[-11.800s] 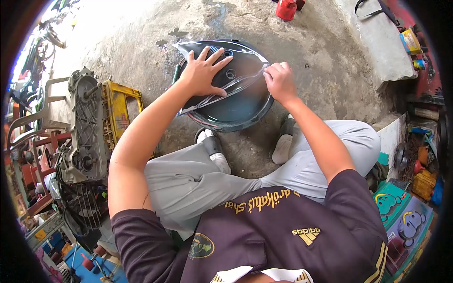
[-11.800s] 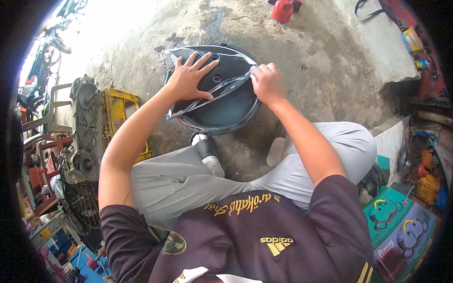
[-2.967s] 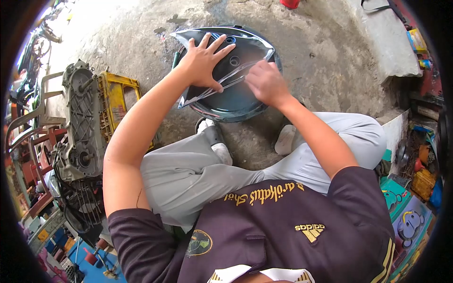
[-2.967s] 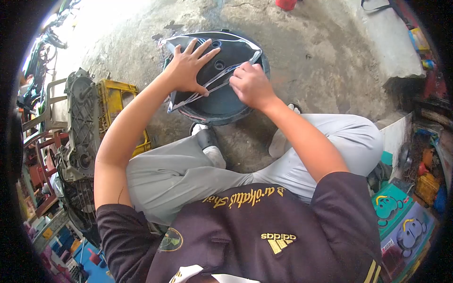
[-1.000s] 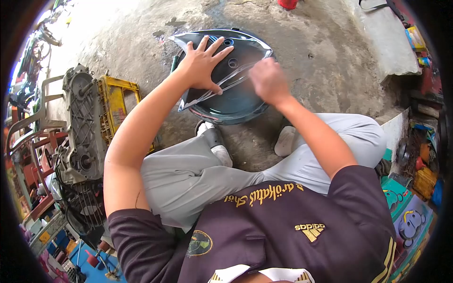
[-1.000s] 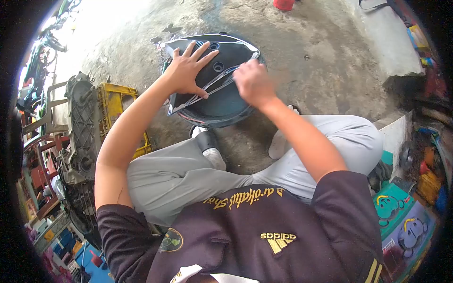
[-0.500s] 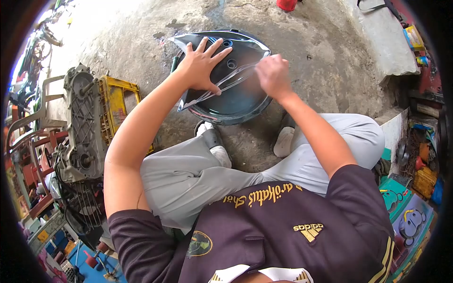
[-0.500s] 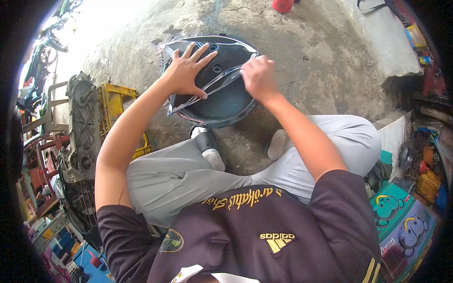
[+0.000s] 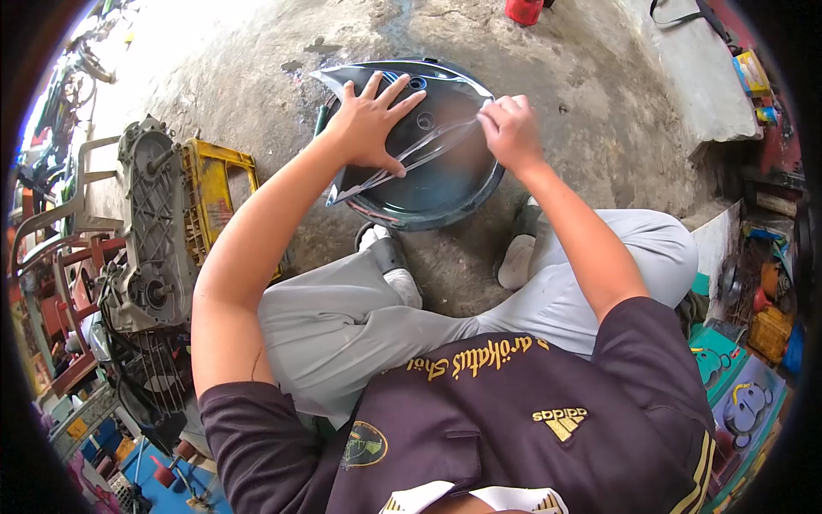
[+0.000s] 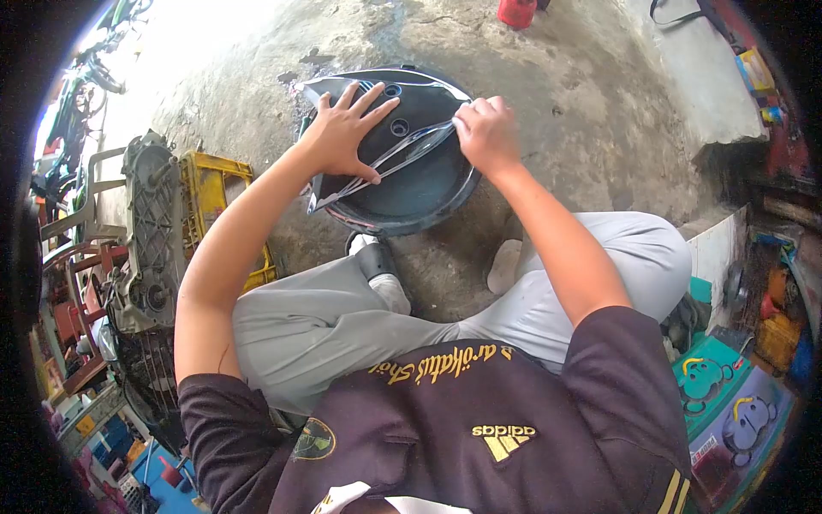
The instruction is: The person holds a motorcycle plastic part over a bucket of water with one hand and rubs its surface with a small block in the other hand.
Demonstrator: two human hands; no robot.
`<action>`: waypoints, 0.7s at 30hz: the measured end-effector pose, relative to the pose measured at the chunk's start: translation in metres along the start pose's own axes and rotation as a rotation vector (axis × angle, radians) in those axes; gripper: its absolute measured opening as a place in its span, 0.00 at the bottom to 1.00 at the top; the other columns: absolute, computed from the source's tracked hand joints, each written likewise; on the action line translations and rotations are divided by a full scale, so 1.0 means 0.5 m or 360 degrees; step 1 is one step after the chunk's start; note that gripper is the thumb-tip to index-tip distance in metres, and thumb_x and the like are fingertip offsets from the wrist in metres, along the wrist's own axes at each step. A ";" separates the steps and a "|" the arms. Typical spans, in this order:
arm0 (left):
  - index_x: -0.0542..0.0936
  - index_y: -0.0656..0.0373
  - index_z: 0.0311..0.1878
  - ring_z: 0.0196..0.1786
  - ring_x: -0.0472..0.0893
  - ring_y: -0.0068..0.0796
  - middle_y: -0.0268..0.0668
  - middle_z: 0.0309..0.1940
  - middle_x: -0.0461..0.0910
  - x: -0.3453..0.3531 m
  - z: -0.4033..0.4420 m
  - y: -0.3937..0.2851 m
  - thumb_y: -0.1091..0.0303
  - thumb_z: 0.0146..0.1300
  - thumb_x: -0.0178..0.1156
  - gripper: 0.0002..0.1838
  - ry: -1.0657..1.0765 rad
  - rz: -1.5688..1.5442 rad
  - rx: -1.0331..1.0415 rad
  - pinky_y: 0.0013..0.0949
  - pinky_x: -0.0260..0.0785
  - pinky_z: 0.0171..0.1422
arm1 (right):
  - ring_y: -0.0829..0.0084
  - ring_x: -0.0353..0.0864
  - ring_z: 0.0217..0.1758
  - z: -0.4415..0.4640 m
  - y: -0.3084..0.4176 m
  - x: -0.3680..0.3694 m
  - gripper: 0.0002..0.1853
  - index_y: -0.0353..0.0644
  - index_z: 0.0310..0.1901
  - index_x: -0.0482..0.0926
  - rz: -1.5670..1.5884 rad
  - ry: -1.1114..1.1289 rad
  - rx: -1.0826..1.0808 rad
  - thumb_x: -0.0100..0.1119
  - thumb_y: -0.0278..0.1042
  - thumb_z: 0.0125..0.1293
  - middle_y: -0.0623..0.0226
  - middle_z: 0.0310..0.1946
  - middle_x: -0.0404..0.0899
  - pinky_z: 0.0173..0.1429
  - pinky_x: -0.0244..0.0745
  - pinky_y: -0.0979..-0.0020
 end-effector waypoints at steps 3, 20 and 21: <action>0.52 0.34 0.91 0.88 0.56 0.64 0.41 0.92 0.50 0.003 0.003 -0.002 0.26 0.36 0.83 0.78 0.0014 -0.0005 -0.0013 0.79 0.57 0.80 | 0.60 0.81 0.54 -0.032 0.095 0.009 0.04 0.52 0.36 0.87 0.0066 0.0114 -0.0380 0.68 0.37 0.70 0.70 0.39 0.83 0.57 0.73 0.55; 0.53 0.34 0.91 0.88 0.58 0.63 0.41 0.91 0.51 0.004 0.000 -0.001 0.24 0.36 0.82 0.78 -0.0010 0.0037 -0.0007 0.77 0.58 0.79 | 0.64 0.85 0.49 -0.020 0.071 -0.001 0.10 0.50 0.38 0.88 0.0220 0.0243 -0.0295 0.69 0.45 0.73 0.71 0.39 0.88 0.54 0.74 0.54; 0.53 0.34 0.91 0.88 0.58 0.63 0.41 0.91 0.51 0.004 -0.001 -0.001 0.24 0.36 0.82 0.78 -0.0012 0.0039 -0.0013 0.77 0.58 0.79 | 0.64 0.85 0.49 -0.016 0.051 0.001 0.10 0.50 0.38 0.88 0.0221 0.0242 -0.0301 0.69 0.45 0.73 0.71 0.39 0.88 0.54 0.74 0.54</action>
Point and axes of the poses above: each hand's wrist, its own z-axis towards the middle knuckle, its own x-axis out of the palm, y = z × x, the point moved 4 cm from there along z, towards the middle knuckle
